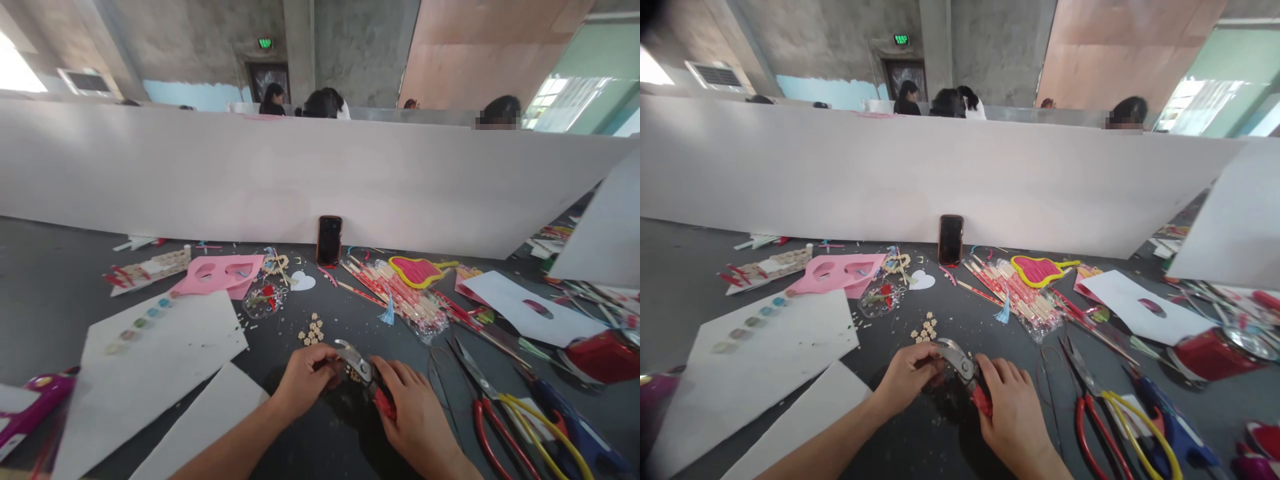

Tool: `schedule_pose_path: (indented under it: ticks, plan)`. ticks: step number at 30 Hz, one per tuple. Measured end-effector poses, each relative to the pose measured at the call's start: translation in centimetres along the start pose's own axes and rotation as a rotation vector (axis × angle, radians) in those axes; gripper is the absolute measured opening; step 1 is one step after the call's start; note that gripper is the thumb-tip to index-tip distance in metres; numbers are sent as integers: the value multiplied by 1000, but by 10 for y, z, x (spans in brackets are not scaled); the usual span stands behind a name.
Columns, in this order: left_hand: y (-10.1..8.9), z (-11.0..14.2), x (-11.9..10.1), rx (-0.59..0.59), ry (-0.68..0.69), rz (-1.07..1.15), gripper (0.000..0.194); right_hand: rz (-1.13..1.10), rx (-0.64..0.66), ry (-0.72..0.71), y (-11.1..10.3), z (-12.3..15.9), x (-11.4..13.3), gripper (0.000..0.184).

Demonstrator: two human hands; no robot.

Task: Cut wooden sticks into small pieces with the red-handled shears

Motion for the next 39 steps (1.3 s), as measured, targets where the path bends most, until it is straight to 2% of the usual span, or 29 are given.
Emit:
schedule_pose_path:
  ticks: [8, 23, 27, 31, 39]
  plan:
    - [-1, 1, 1, 18, -38, -58, 20, 33, -24, -26, -2, 0, 1, 56]
    - [1, 2, 5, 26, -31, -57, 18, 37, 47, 21, -1, 2, 1, 49]
    - [-3, 1, 4, -44, -53, 0, 12, 45, 4, 20, -3, -1, 2, 46]
    - [-7, 0, -3, -93, 2, -3, 12, 55, -36, -4, -3, -2, 4, 50]
    - [-5, 0, 1, -24, 1, -78, 19, 54, -33, -25, -1, -1, 1, 55]
Point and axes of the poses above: each hand's wrist, its own z-axis away from the middle knuckle, its own y-axis out of the palm, x = y × z, the point moved 7 cm from there along -z, towards the middle knuckle, and after that the axes turned 5 degrees about z, right-handed, at the moved point
